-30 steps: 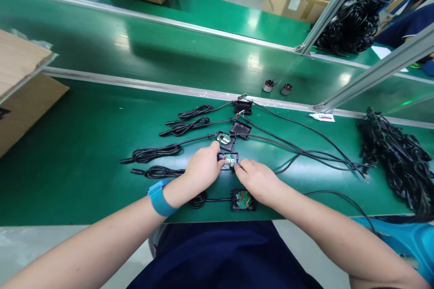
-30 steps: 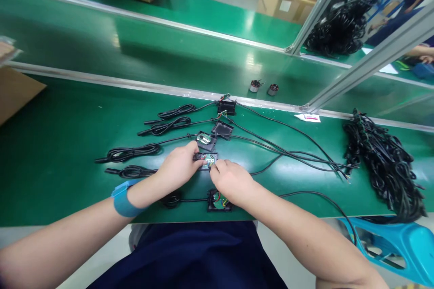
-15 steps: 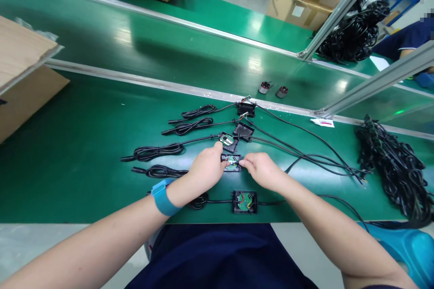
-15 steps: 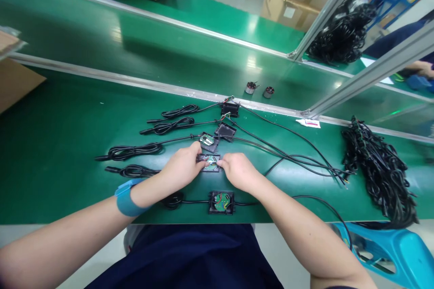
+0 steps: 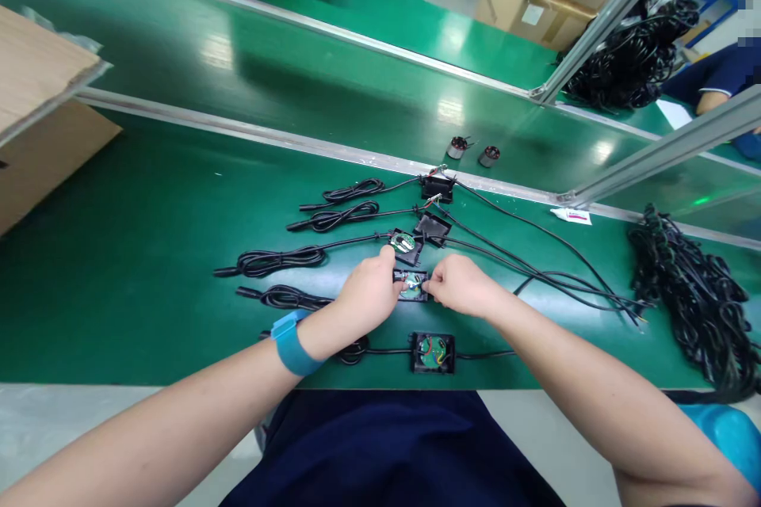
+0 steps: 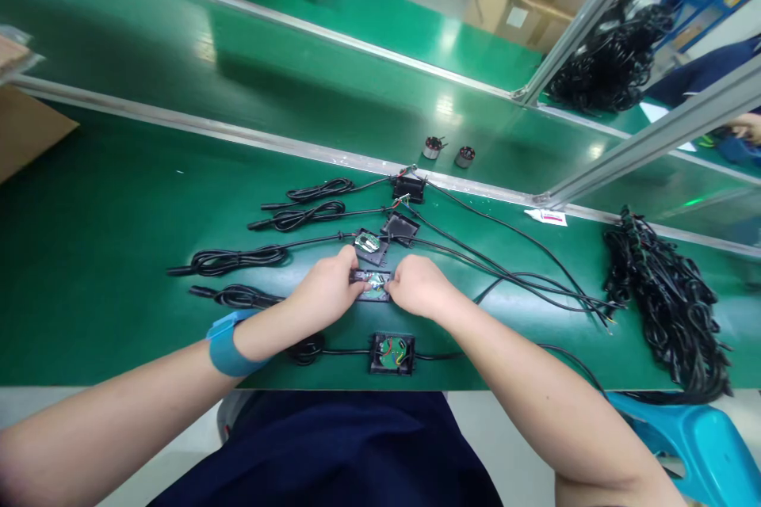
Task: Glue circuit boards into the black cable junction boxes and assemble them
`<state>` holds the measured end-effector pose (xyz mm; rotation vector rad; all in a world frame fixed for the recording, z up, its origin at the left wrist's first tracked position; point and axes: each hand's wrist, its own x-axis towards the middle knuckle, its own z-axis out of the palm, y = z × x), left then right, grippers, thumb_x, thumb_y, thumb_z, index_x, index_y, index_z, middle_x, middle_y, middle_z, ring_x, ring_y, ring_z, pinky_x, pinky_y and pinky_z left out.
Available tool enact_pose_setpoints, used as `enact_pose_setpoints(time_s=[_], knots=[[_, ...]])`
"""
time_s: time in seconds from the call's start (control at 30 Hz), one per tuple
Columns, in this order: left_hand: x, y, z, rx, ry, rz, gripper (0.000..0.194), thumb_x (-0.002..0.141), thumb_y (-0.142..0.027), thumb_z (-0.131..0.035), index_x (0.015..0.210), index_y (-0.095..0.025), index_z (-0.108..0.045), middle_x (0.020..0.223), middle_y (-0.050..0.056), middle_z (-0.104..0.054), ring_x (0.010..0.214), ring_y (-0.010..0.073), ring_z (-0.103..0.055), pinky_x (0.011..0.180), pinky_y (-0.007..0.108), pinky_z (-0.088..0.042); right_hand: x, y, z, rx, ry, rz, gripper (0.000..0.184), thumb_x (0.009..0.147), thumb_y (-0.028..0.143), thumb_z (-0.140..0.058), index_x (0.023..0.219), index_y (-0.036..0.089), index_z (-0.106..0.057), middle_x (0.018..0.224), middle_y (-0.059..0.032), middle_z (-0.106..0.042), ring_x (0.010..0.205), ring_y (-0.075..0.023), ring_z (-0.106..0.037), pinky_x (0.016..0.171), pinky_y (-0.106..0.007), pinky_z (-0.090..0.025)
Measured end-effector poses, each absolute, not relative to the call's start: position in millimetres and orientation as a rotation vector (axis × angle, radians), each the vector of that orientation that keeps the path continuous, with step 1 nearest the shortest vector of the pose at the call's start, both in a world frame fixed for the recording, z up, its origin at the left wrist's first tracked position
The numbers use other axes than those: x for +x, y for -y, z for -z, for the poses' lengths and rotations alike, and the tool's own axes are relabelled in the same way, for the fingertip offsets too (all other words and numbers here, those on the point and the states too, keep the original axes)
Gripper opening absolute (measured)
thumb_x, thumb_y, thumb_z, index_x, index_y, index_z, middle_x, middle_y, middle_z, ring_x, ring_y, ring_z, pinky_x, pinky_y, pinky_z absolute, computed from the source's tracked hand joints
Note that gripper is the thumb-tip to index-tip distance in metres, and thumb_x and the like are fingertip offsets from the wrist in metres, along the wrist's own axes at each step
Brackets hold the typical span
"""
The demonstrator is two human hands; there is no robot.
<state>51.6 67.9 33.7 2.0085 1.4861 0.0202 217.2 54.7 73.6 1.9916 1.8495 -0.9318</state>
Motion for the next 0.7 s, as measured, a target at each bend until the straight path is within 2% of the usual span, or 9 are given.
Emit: enact_pose_setpoints(time_s=[0.17,0.4,0.5,0.63,0.7], knots=[[49.9,-67.1,-30.0,2.004,-1.470,-0.039,0.030,0.083,-0.024,-0.071,0.105,-0.018,-0.050,0.092,0.009,-0.070,0.090,0.0269,-0.066,0.070,0.032,-0.044,218.6,-54.7,-67.9,2.006,-1.858,0.797,0.033,0.087,0.049,-0.061,0.076,0.020,-0.075,0.076,-0.0066,-0.073,0.071,-0.0181,-0.065,0.057,-0.028,-0.037],[47.7,-68.2,-27.9,2.026,-1.444,-0.055,0.028,0.083,-0.024,-0.070,0.101,-0.019,-0.049,0.087,0.007,-0.068,0.084,0.0255,-0.066,0.067,0.032,-0.042,202.0,-64.8,-71.2,1.960,-1.768,0.727,0.034,0.083,0.042,-0.064,0.104,0.017,-0.073,0.104,-0.0151,-0.074,0.094,-0.0278,-0.070,0.071,-0.032,-0.050],[47.5,-67.9,-27.1,2.034,-1.448,-0.062,0.028,0.082,-0.026,-0.070,0.100,-0.019,-0.049,0.086,0.006,-0.068,0.082,0.0256,-0.065,0.066,0.031,-0.041,197.6,-64.3,-77.3,1.958,-1.750,0.744,0.033,0.085,0.040,-0.063,0.107,0.017,-0.072,0.109,-0.0160,-0.073,0.099,-0.0290,-0.069,0.076,-0.035,-0.052],[47.5,-68.7,-26.0,2.013,-1.445,-0.106,0.026,0.082,-0.024,-0.070,0.096,-0.019,-0.049,0.084,0.006,-0.067,0.081,0.0240,-0.064,0.066,0.030,-0.041,196.1,-57.2,-78.8,2.012,-1.749,0.771,0.046,0.086,0.055,-0.061,0.106,0.015,-0.071,0.108,-0.0172,-0.073,0.103,-0.0320,-0.068,0.081,-0.039,-0.053],[46.2,-70.3,-26.1,1.986,-1.414,-0.136,0.026,0.079,-0.022,-0.071,0.093,-0.020,-0.049,0.083,0.004,-0.066,0.078,0.0218,-0.062,0.064,0.029,-0.040,195.6,-56.0,-77.1,2.015,-1.753,0.760,0.046,0.085,0.054,-0.062,0.108,0.015,-0.070,0.112,-0.0173,-0.072,0.106,-0.0328,-0.067,0.084,-0.041,-0.053]])
